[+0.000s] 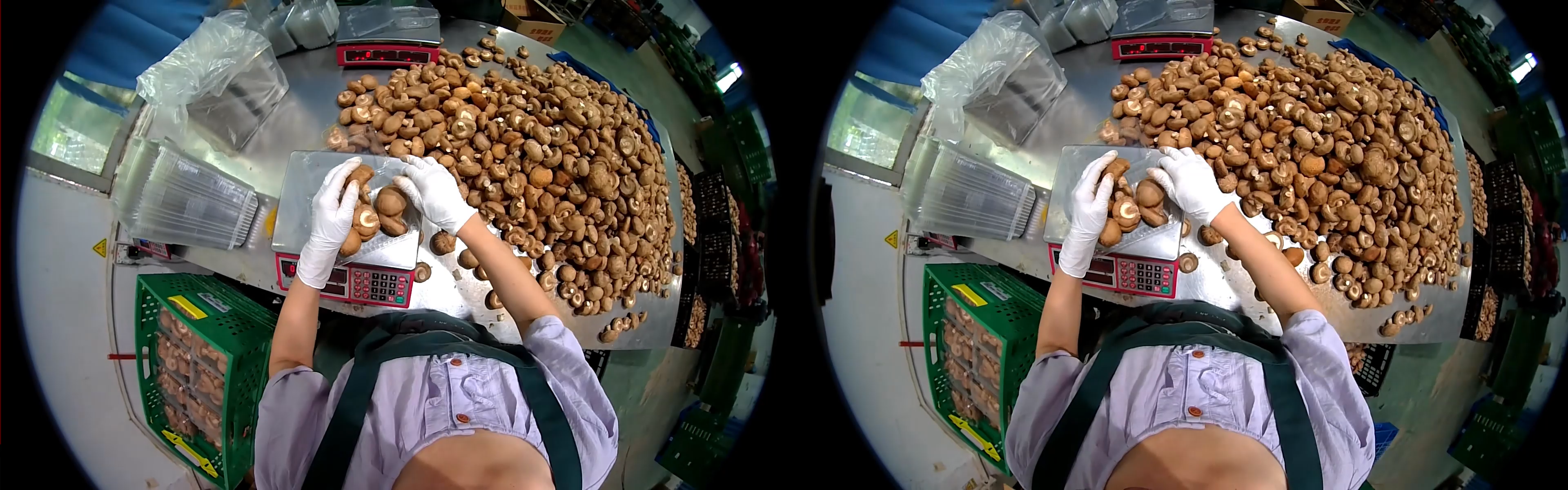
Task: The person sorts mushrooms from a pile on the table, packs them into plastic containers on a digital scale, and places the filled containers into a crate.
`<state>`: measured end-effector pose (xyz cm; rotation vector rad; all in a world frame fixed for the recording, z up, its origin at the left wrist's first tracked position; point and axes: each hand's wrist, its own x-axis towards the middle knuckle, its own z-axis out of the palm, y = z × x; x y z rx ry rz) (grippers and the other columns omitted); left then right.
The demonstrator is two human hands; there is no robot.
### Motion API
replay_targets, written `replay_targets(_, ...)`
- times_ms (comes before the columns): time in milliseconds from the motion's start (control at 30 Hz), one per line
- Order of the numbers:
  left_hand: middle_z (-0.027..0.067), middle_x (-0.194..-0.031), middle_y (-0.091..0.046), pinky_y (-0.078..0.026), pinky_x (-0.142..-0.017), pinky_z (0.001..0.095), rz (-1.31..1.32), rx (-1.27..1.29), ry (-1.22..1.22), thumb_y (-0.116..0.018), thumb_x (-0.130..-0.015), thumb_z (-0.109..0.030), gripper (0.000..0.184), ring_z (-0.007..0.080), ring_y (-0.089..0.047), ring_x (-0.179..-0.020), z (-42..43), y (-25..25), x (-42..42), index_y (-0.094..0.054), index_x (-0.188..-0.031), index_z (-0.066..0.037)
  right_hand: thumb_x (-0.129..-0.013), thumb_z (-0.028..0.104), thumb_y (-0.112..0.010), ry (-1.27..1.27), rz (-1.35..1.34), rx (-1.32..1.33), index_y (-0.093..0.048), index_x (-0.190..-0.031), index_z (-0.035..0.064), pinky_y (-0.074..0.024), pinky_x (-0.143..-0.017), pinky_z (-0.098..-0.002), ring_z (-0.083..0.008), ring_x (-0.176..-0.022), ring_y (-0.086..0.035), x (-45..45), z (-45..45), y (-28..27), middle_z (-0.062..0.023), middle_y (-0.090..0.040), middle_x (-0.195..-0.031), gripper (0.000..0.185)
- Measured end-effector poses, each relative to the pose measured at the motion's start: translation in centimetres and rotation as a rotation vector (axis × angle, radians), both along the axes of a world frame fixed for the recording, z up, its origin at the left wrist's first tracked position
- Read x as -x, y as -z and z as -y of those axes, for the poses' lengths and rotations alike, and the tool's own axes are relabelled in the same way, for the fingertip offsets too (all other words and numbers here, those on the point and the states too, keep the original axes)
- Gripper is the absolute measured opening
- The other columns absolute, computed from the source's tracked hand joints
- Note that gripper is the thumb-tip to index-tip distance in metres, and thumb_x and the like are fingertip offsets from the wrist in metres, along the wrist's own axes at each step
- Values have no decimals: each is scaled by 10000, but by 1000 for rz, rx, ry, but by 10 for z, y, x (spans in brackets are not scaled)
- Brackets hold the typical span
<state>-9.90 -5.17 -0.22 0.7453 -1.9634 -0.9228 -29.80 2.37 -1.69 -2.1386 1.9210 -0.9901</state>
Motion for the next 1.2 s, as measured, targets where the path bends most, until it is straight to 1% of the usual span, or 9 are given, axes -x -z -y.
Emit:
replay_targets(200,139,-1183,-606,-453,-940,329,9,25,2,-545,-910,-108,299,262,-590,-1090,-1,-1,9,-582,-1189,-7,-825,229,-660,-51,119,-184,-600,-1157,41,-433,-968,-373,-316,-1137,-528,4,-11,-5,-148,-572,-1223,387)
replay_targets(433,134,-1177,-610,-454,-938,324,7,53,-8,-544,-912,-100,297,255,-587,-1099,6,-5,5,-581,-1196,-18,-768,77,-592,-93,66,-65,-573,-1209,54,-447,-957,-371,-304,-1116,-539,-2,-2,-5,-151,-581,-1214,442)
replay_targets(567,135,-1196,-598,-451,-946,326,55,86,1,-553,-907,-87,299,258,-578,-1112,1,-11,2,-578,-1196,-17,-766,58,-564,-76,81,-45,-579,-1207,70,-459,-931,-375,-307,-1087,-551,-4,3,-6,-158,-597,-1174,442)
replay_targets(833,170,-1277,-530,-430,-987,354,21,287,-52,-547,-878,-17,388,295,-530,-1176,-3,-9,2,-529,-1265,-20,-841,158,-586,179,323,-152,-610,-1164,87,-484,-834,-362,-307,-916,-617,16,-25,-14,-176,-632,-1012,331)
replay_targets(900,182,-1328,-491,-401,-1015,385,151,291,27,-556,-867,-46,422,318,-502,-1205,-8,-17,5,-513,-1286,-27,-844,166,-587,195,342,-184,-616,-1153,81,-486,-823,-363,-311,-895,-622,21,-32,-12,-178,-632,-1001,322)
replay_targets(967,179,-1320,-494,-407,-1001,388,541,414,126,-572,-852,-65,425,334,-501,-1189,-10,-3,3,-523,-1273,-35,-840,181,-584,228,317,-184,-639,-1089,58,-488,-821,-373,-303,-911,-608,24,-36,1,-155,-657,-974,283)
replay_targets(1033,166,-1273,-532,-427,-971,375,634,541,94,-595,-831,-73,429,328,-538,-1133,-13,5,3,-536,-1254,-46,-839,188,-595,217,327,-164,-660,-1027,54,-487,-809,-365,-290,-907,-604,23,-36,5,-138,-657,-947,240)
replay_targets(1100,153,-1222,-569,-442,-951,367,252,268,102,-598,-828,-70,413,328,-570,-1085,-9,9,4,-544,-1237,-45,-833,197,-611,162,254,-131,-667,-977,49,-485,-807,-360,-281,-914,-597,15,-33,0,-111,-657,-933,214)
replay_targets(1200,157,-1213,-579,-459,-951,342,78,156,-49,-584,-843,-37,377,297,-579,-1105,-8,9,5,-546,-1217,-10,-792,206,-657,54,29,-8,-679,-955,77,-477,-845,-357,-272,-984,-582,3,-18,-3,-80,-649,-1022,210)
